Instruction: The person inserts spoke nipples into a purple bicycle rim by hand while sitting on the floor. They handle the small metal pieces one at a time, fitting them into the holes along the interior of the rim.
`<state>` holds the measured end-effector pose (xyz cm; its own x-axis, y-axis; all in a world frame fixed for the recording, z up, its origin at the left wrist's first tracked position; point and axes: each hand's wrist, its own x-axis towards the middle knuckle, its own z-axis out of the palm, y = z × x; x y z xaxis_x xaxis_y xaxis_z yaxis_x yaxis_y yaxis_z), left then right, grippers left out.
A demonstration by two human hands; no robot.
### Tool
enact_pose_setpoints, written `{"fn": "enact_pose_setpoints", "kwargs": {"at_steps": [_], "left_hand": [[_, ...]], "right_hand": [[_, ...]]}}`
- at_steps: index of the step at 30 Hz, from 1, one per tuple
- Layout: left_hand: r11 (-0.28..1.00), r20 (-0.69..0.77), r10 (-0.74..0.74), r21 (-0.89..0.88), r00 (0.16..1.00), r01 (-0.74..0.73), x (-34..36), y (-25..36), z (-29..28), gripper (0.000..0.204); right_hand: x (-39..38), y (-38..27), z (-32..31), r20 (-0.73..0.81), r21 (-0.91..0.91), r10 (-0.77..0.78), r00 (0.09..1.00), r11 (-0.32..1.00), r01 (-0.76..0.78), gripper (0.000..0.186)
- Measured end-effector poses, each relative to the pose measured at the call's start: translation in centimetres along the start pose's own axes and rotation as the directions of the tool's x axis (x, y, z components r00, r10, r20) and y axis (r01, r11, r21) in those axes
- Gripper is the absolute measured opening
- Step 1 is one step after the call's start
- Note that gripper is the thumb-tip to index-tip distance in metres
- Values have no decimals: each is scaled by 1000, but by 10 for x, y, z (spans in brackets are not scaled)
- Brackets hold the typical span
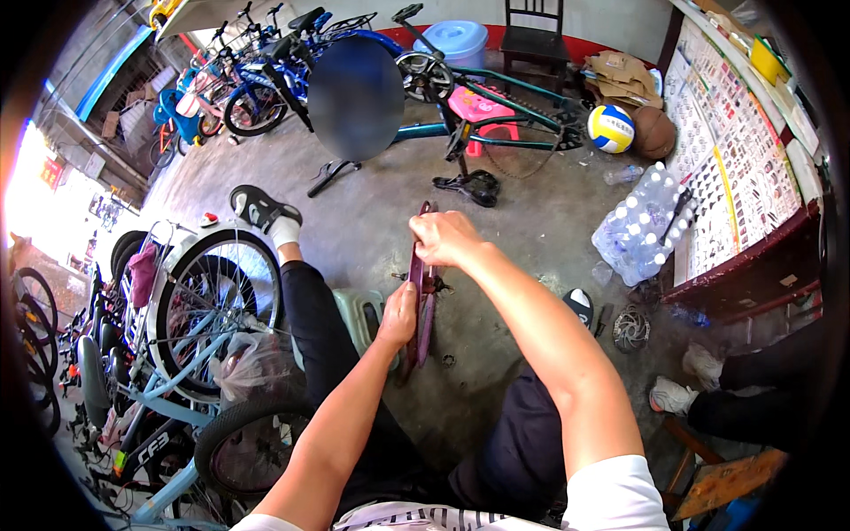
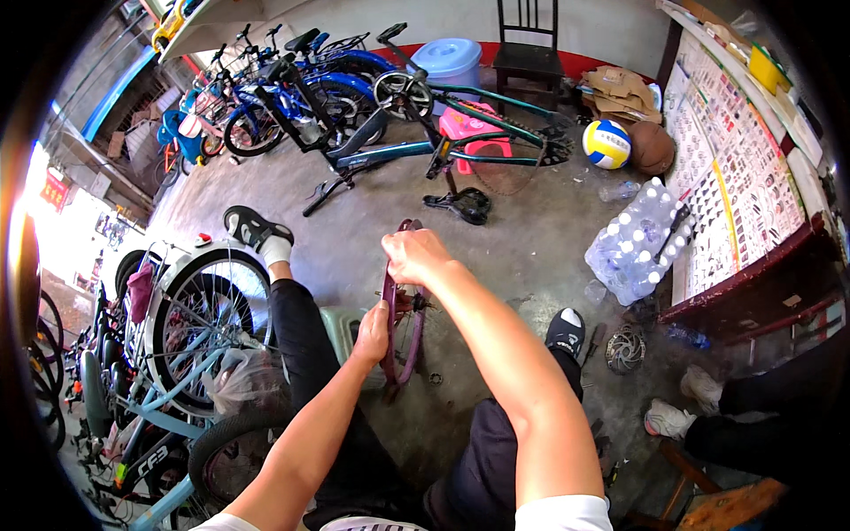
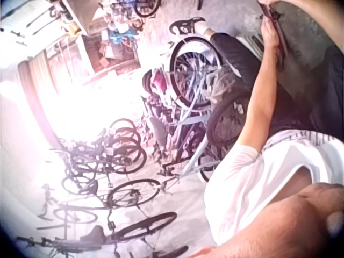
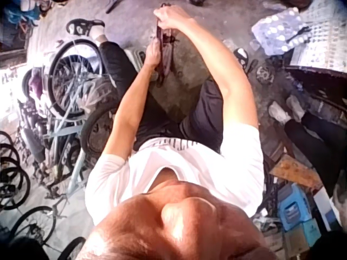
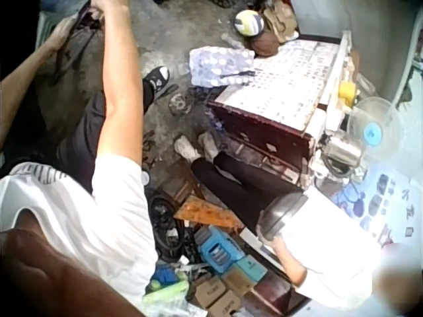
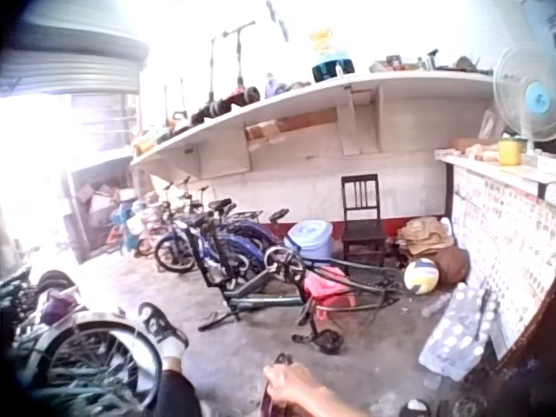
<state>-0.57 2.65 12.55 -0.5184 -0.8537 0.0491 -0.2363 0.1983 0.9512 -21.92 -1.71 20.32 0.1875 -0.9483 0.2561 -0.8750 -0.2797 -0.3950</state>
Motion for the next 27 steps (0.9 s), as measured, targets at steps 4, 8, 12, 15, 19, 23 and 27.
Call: {"fn": "enact_pose_setpoints", "kwargs": {"at_steps": [4, 8, 12, 15, 19, 23, 27], "left_hand": [[1000, -17, -5, 23, 1000, 5, -1, -10, -2, 48], [993, -9, 4, 119, 1000, -3, 4, 2, 0, 44], [995, -13, 17, 103, 1000, -15, 0, -11, 4, 46], [997, -32, 52, 67, 998, -50, 0, -9, 6, 43], [999, -30, 38, 40, 999, -37, 2, -1, 10, 43], [994, -3, 15, 105, 1000, -15, 1, -8, 6, 50], [994, 2, -17, 111, 1000, 17, 2, -13, 3, 51]], "right_hand": [[-2, -3, -7, 38, -26, 32, 999, 999, -31, 26], [-1, -2, -4, 26, -18, 22, 999, 1000, -22, 24], [-3, 3, -13, 163, 250, 139, 977, 952, -178, 23], [-9, 5, -15, 63, 118, 104, 993, 987, -111, 25], [-9, 2, -14, 91, 53, 60, 994, 996, -65, 24], [-7, -5, -19, 122, 119, 92, 988, 987, -106, 20], [-7, -4, -18, 117, 82, 114, 987, 989, -124, 19]]}}
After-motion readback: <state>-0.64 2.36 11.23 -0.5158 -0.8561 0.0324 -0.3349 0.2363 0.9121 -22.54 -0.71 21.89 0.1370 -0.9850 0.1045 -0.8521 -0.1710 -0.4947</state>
